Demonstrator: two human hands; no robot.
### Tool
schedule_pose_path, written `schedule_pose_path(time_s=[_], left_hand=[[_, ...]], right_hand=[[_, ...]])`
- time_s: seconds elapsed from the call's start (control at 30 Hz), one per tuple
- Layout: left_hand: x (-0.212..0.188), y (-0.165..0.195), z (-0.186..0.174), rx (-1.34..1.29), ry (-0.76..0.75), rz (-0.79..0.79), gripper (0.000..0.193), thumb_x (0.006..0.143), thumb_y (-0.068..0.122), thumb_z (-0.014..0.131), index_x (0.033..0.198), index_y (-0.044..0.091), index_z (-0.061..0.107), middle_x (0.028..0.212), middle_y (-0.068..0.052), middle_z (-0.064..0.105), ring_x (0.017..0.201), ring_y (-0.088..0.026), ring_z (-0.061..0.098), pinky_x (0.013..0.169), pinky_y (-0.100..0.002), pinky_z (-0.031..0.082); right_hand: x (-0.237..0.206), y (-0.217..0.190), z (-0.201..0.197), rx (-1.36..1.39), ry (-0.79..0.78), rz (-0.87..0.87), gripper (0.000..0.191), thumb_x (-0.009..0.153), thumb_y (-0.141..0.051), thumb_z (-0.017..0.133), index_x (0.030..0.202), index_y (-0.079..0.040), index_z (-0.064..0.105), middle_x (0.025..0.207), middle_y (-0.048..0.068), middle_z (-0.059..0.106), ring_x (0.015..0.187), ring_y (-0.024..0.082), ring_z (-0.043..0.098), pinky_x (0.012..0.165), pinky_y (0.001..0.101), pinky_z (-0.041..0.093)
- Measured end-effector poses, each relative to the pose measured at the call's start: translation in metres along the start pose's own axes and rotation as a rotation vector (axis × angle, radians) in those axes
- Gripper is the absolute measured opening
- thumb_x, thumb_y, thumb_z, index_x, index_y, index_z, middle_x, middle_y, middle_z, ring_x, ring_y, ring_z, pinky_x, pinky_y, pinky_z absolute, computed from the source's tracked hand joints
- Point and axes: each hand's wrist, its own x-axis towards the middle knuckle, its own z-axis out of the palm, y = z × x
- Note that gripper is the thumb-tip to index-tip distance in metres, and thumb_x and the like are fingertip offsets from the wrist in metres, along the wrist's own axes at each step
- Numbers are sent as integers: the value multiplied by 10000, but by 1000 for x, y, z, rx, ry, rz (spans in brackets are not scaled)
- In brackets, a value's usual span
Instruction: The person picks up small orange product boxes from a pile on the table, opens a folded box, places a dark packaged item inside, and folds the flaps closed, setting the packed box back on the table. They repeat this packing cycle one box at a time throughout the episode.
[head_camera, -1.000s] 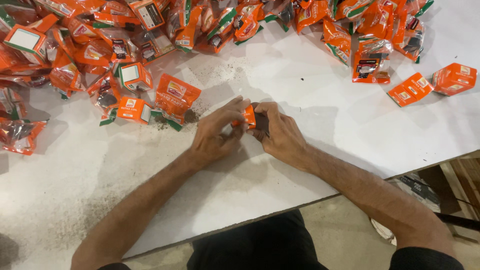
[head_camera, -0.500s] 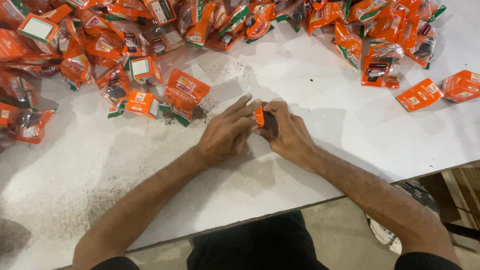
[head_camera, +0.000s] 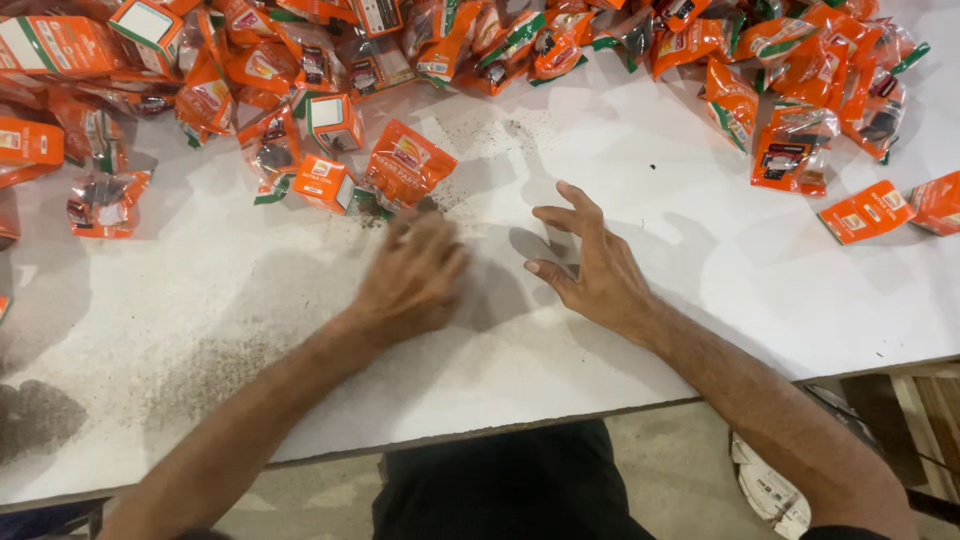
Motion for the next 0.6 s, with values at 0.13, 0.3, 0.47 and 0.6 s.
schedule_pose_path(time_s=[0.13, 0.3, 0.47, 0.6], left_hand=[[-60, -63, -39, 237, 153, -342, 374, 830, 159, 681, 1180, 31, 645, 1325, -136, 626, 1424, -381, 457, 1209, -627, 233], [-72, -221, -80, 515, 269, -548, 613, 809, 20, 608, 1406, -27, 476, 1463, -253, 468, 1463, -453, 365, 1262, -636, 166], [-81, -291, -111, 455, 62, -650, 526, 770, -97, 566, 1289, -45, 490, 1381, -229, 483, 1368, -466, 431, 1099, -646, 294], [-29, -204, -91, 352, 287, -411, 595, 791, -81, 673, 1359, -68, 496, 1433, -271, 446, 1409, -496, 381, 1182, -617, 294]], right_hand=[[5, 0, 5, -90, -30, 37, 875, 908, -370, 787, 1513, -16, 263, 1306, 148, 679, 1185, 389, 658, 910, 467, 574], [11, -3, 0, -113, -73, 8, 825, 906, -398, 764, 1488, 8, 341, 1267, 161, 674, 1186, 389, 626, 925, 474, 562], [14, -7, -1, -67, -99, 74, 749, 917, -390, 753, 1456, -12, 396, 1272, 136, 685, 1210, 371, 631, 954, 455, 553], [9, 1, 1, -5, -128, 49, 754, 903, -460, 718, 1444, -16, 438, 1247, 123, 706, 1179, 312, 658, 1003, 466, 536]])
